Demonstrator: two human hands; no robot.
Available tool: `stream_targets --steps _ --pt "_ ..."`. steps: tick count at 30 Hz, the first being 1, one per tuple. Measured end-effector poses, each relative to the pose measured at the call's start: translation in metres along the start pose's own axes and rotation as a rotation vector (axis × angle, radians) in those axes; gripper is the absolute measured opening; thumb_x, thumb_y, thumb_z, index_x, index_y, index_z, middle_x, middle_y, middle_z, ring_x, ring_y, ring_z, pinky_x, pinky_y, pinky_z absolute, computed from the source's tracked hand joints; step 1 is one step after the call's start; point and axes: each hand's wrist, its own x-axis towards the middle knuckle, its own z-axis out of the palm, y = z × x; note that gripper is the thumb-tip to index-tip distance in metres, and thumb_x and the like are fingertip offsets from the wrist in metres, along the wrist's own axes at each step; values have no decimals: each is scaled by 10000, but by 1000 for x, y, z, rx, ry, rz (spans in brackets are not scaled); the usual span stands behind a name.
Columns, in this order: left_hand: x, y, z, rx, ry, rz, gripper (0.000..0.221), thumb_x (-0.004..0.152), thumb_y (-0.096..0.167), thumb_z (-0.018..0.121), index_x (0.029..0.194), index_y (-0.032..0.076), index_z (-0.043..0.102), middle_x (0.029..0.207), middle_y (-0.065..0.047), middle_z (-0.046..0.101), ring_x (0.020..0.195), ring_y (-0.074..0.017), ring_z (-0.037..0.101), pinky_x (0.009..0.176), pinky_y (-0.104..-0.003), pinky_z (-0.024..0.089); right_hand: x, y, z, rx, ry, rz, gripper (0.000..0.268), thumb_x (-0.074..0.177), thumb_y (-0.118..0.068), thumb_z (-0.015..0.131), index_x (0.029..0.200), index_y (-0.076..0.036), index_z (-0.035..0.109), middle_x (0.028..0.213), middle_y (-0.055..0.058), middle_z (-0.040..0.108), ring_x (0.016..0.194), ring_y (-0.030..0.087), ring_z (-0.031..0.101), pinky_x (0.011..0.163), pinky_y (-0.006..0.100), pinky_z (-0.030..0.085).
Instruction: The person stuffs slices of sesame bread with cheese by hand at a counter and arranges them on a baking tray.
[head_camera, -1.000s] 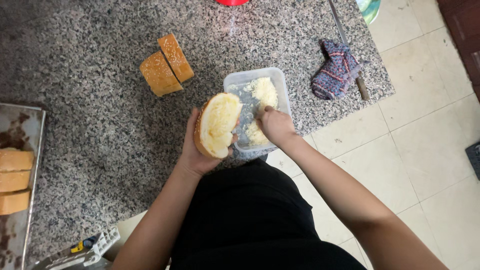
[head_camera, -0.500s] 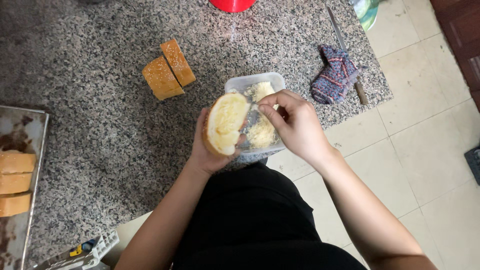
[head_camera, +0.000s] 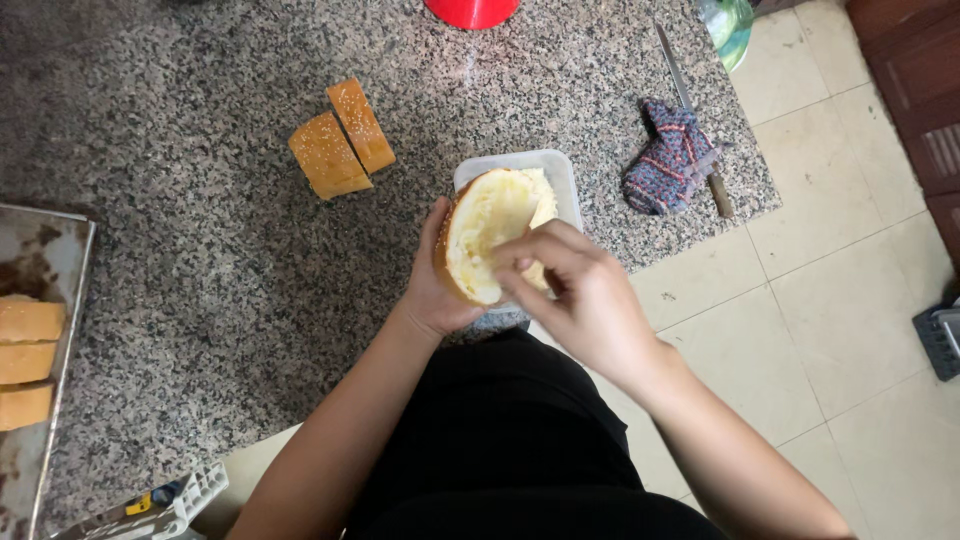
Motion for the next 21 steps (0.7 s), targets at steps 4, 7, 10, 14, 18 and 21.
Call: stream_targets --steps 4,7,10,14,18,21 --pt "2 2 4 73 119 20 753 1059 661 289 1574 126 413 1549 -166 496 1398 -350 515 1170 -524 427 -5 1 9 -112 42 -93 130 883 -125 796 1011 -104 784 920 59 654 692 174 657 616 310 536" --pt "0 5 6 89 114 46 756 1065 662 295 1577 121 416 1542 -171 505 1399 -349 515 1176 -514 434 -6 4 9 -36 43 -137 136 907 -114 776 1043 -104 771 970 50 663 790 177 699 678 308 572" --pt "3 5 8 9 47 36 744 1073 661 296 1575 128 428 1534 -167 525 1392 -349 526 1161 -511 451 -7 3 9 -83 30 -135 147 898 -129 781 1045 -135 788 999 53 666 795 184 698 680 314 577" --pt "2 4 7 3 14 17 749 1077 665 299 1569 120 445 1513 -177 549 1369 -352 555 1123 -513 479 -7 -1 6 -35 6 -120 200 925 -83 730 1111 -143 772 1060 44 651 810 177 707 702 315 595" --pt "1 4 5 33 25 -10 779 1073 695 307 1575 117 450 1487 -184 562 1334 -343 581 1123 -507 499 -8 0 4 -119 -109 -20 304 842 -59 723 1115 -178 784 1071 43 642 711 167 698 630 322 576" --pt "1 4 6 88 152 -9 763 1029 697 307 1539 150 460 1459 -149 571 1303 -327 585 1049 -513 550 -11 7 6 -59 -54 -84 416 840 12 654 1193 -179 763 1101 47 617 816 163 704 696 310 587"
